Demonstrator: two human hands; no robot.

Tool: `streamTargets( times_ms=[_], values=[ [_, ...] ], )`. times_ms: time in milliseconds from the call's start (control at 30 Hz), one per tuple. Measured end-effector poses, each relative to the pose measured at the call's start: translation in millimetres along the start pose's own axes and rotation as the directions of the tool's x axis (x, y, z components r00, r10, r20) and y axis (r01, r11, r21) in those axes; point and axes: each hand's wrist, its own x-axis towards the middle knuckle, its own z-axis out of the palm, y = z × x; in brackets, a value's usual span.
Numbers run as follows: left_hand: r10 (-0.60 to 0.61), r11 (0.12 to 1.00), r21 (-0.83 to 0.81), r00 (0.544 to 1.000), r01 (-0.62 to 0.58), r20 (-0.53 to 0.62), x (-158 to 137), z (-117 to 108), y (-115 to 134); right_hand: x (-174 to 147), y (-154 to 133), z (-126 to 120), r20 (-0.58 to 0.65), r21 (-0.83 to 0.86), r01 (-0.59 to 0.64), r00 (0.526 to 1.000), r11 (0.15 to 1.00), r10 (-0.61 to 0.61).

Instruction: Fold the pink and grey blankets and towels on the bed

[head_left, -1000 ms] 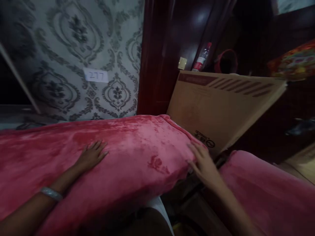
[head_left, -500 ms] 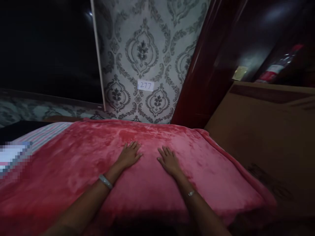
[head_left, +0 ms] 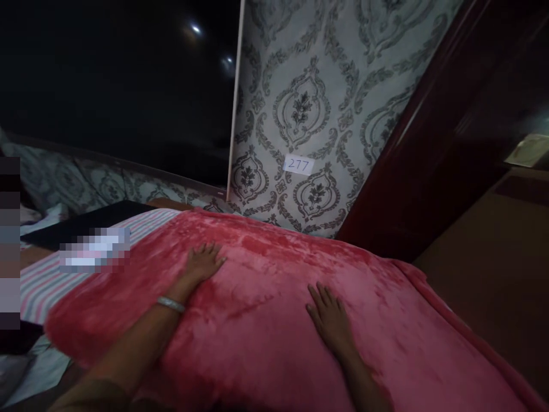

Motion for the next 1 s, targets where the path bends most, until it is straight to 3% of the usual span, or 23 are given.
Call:
streamTargets(
  times_ms=[200,333,433,533,667,767,867,1000],
  values=[
    [-0.272,0.962,0.03,0.962,0.271,0.011,-18,-12,-92,0,6,8,-0.027,0.001,0.028,0.999,1.0,-0.028],
    [-0.32,0.945,0.066,0.947,0.321,-0.032,-39,-19,-117,0,4,4,-0.009,-0.012,0.025,1.0,1.0,-0.025],
    [-0.359,0.931,0.066,0.933,0.359,-0.013,-47,-29,-111,0,3,0,0.015,-0.015,0.018,1.0,1.0,-0.018],
    [-0.324,0.946,0.038,0.946,0.323,0.021,-47,-36,-86,0,5,2,0.0,-0.011,0.032,0.999,0.999,-0.032],
    [-0.095,0.995,0.002,0.995,0.095,0.033,-37,-26,-43,0,11,10,-0.035,-0.007,0.052,0.998,0.999,-0.052],
    [0.056,0.998,-0.031,0.995,-0.054,0.081,-24,-13,-24,0,14,16,-0.059,0.013,0.061,0.996,0.998,-0.06],
    [0.077,0.996,-0.04,0.993,-0.074,0.092,-9,-4,-26,0,17,23,-0.097,0.027,0.07,0.993,0.997,-0.067],
    [0.042,0.999,-0.028,0.996,-0.04,0.08,14,-3,-51,0,23,31,-0.135,0.035,0.085,0.988,0.996,-0.08]
  ],
)
